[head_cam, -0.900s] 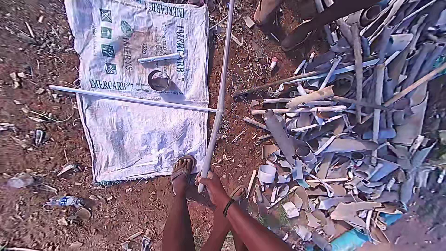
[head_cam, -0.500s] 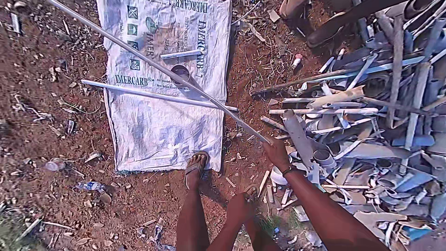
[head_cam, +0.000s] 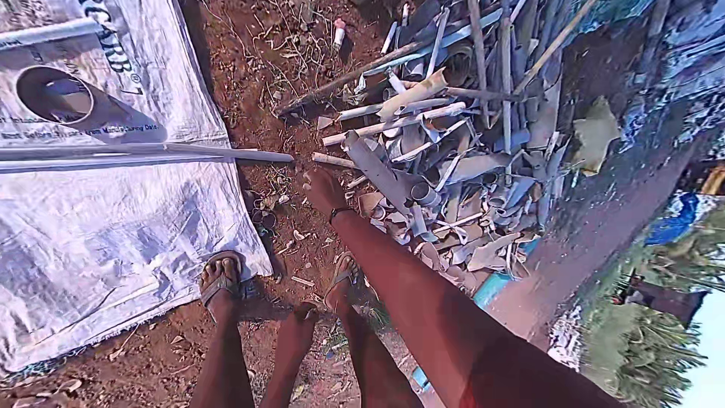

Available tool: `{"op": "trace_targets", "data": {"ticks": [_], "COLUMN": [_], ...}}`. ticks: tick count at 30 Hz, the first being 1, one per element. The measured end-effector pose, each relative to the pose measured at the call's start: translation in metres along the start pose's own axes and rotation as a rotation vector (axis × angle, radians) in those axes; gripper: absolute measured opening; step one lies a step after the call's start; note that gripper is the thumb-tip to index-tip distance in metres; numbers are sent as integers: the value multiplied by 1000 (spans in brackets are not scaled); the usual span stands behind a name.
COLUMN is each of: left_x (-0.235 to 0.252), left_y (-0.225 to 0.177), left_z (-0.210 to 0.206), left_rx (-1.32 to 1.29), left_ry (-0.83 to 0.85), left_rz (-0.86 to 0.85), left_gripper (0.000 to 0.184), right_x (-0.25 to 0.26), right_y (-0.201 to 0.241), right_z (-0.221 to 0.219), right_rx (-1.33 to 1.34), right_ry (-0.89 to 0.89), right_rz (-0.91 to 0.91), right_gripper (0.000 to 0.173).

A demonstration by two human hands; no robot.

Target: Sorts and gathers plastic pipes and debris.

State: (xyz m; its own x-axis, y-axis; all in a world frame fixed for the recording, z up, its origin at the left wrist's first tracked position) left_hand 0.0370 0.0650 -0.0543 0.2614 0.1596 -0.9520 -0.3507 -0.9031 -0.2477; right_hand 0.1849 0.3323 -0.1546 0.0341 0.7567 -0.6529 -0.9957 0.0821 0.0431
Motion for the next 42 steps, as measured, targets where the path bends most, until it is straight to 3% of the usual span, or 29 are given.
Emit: {"op": "trace_targets", "data": {"ticks": [3,5,8,10,12,16,19,22,24,26,29,33,35,37,39,40,42], "left_x": [3,5,7,8,9,8,0,3,6,4,2,-3,-4,-9,-19,-23,-18], "left_y": [-3,-3,-2,-3,-6,-15,-21,-15,-13,-10,-9,-15,-17,-17,-27,-34,-35], "left_z": [-11,-18,-26,-26,-24,-25,-13,-2,2,5,14,26,33,40,46,46,39], "left_rx": [-33,-56,-36,3,16,62,58,11,-25,-53,-76,-96,-114,-122,-107,-93,-109], "left_ry": [-22,-28,-9,-2,-5,13,28,44,54,59,66,70,63,39,7,7,-10], "left_rz": [-2,-34,-12,22,38,40,54,36,14,7,19,18,8,17,27,28,6], "left_gripper": [22,21,22,23,23,24,28,30,30,31,32,31,30,29,27,28,28], "right_x": [1,19,55,72,76,43,2,-42,-76,-97,-89,-11,26,54,63,60,53], "right_y": [-79,-115,-135,-136,-136,-138,-114,-83,-59,-41,6,107,156,200,217,208,175], "right_z": [-9,0,17,21,22,24,40,89,143,185,203,144,98,49,14,4,-13], "right_rx": [-54,-126,-262,-344,-402,-460,-442,-370,-210,-16,301,933,1081,1060,924,849,733], "right_ry": [-56,-141,-189,-121,-64,33,91,-34,-168,-253,-338,-251,-218,-164,-130,-103,-71], "right_rz": [-151,-160,-97,-12,93,161,186,285,338,333,228,126,97,66,61,40,-27], "right_gripper": [42,48,65,71,61,20,14,14,11,20,23,18,17,22,38,48,50]}}
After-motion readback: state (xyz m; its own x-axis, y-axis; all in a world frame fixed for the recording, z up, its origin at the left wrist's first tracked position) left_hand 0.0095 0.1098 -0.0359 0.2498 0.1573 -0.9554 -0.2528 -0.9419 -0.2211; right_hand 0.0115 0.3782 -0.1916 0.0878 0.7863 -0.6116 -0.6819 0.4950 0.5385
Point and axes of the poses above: each hand's wrist, its own x-axis towards the middle knuckle, its own z-axis out of the back of the hand, y = z × x, the point moved 4 cm from there along x, towards the middle knuckle, and after that the axes turned 6 degrees about -x, right-handed, at the moved point
